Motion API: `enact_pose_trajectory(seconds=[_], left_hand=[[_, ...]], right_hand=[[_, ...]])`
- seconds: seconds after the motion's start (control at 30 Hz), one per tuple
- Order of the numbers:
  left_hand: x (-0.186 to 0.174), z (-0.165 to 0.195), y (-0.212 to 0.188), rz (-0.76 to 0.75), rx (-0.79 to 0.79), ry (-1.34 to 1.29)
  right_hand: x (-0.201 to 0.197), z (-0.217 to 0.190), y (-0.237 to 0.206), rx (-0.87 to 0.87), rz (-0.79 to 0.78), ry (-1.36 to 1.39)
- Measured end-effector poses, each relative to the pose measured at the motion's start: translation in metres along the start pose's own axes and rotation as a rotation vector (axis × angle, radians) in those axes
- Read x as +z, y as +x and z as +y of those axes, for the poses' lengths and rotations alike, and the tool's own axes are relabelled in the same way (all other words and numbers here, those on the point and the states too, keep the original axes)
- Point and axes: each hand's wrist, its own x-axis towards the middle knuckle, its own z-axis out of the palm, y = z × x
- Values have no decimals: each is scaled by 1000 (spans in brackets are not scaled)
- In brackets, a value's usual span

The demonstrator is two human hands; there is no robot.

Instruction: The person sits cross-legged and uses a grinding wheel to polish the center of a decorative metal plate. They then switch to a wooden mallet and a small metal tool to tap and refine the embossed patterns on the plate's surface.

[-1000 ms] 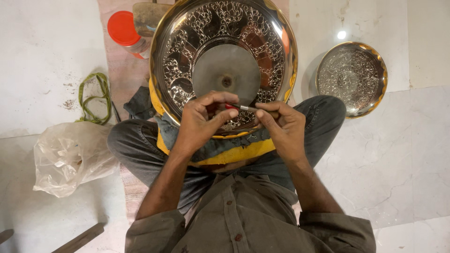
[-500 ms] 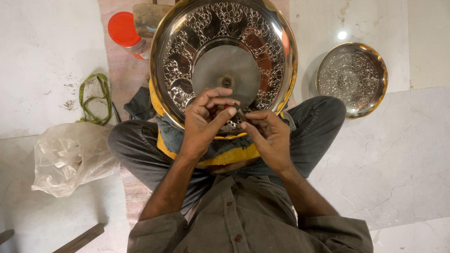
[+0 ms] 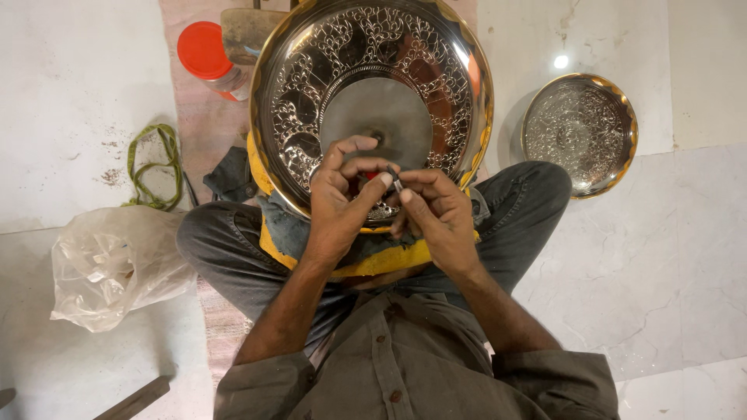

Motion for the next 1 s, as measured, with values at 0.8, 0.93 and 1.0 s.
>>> enact_pose_trajectory(seconds=[0.8,0.93,1.0], left_hand=[[-19,8,44,-65,439,1445],[-17,11,35,-15,389,1498],[-18,16,28,21,389,1517]], right_hand=[[-10,-10,55,-637,190,-1406],[-8,-8,62,-670,161,-1410],[-4,-7,66,-693,150,-1424]])
